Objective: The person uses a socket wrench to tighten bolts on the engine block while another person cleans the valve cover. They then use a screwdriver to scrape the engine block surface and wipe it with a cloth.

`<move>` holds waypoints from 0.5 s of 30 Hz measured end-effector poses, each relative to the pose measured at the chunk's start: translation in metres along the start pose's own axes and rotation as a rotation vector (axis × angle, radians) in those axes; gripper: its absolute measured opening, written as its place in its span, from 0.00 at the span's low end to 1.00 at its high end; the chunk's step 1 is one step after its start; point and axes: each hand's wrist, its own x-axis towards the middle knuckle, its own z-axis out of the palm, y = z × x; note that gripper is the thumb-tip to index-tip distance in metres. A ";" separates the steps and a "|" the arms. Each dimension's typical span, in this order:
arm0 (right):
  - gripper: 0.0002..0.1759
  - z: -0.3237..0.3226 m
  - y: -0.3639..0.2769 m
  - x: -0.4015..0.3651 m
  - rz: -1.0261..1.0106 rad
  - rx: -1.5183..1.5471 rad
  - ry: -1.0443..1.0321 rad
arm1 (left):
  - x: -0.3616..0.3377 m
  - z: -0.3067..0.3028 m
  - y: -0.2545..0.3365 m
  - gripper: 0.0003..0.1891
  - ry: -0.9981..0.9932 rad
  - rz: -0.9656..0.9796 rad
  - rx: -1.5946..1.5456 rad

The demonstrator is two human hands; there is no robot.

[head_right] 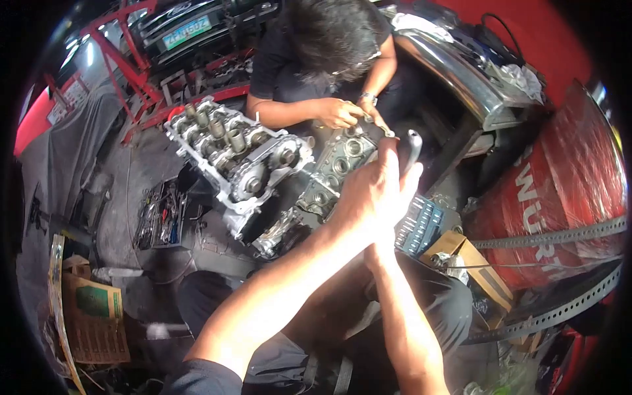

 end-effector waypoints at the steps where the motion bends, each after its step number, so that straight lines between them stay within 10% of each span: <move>1: 0.24 0.001 0.003 0.000 -0.012 0.003 0.017 | 0.010 0.010 -0.005 0.26 0.068 0.108 0.030; 7: 0.32 0.010 -0.004 -0.017 -0.113 -0.041 0.157 | 0.075 0.063 -0.027 0.24 -0.175 -0.017 0.051; 14: 0.28 -0.016 -0.024 0.030 -0.716 -0.525 0.402 | 0.099 0.101 -0.038 0.25 -0.316 -0.207 0.029; 15: 0.27 -0.015 -0.047 0.027 -0.498 -0.409 0.336 | 0.103 0.100 -0.038 0.24 -0.354 -0.255 0.030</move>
